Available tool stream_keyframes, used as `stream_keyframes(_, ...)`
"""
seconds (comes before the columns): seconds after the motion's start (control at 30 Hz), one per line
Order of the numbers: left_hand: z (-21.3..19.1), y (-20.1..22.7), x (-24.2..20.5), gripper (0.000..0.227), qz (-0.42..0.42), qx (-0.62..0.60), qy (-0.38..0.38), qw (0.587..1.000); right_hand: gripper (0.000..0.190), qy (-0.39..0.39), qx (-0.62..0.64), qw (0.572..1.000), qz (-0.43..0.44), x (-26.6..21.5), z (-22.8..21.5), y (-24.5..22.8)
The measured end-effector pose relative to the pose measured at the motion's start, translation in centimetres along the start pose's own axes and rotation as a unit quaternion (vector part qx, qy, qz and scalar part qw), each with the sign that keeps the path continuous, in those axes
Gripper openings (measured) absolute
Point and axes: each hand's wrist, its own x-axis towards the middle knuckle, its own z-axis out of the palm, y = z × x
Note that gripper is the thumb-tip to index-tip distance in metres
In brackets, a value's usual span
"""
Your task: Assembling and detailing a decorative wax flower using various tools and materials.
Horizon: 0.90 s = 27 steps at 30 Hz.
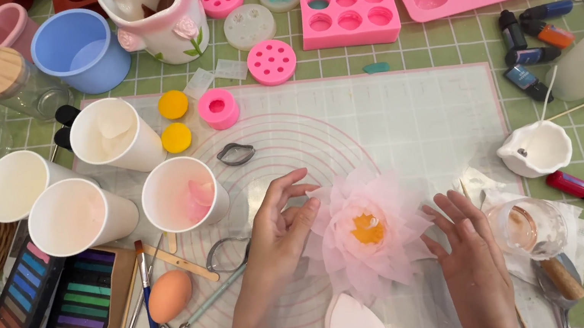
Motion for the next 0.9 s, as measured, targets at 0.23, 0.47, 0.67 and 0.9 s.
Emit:
stream_keyframes(0.23, 0.0, -1.2, 1.3, 0.043, 0.027, 0.007, 0.022, 0.999, 0.053, -0.022, -0.005, 1.0, -0.019, -2.1, -1.4, 0.4)
stream_keyframes(0.47, 0.2, -3.0, 2.0, 0.039, 0.061, -0.005, 0.04, 0.997, 0.034, 0.101, -0.551, 0.804, -0.197, -5.4, -5.3, -1.4)
stream_keyframes(0.67, 0.0, -2.8, 1.7, 0.041, 0.032, -0.045, 0.055, 0.997, 0.029, 0.159, -0.703, 0.68, -0.135, -5.4, -8.9, 0.7)
stream_keyframes(0.9, -0.2, -2.7, 1.6, 0.049, -0.055, -0.108, 0.038, 0.992, 0.018, 0.162, -0.74, 0.647, -0.087, -5.7, -7.6, -0.5)
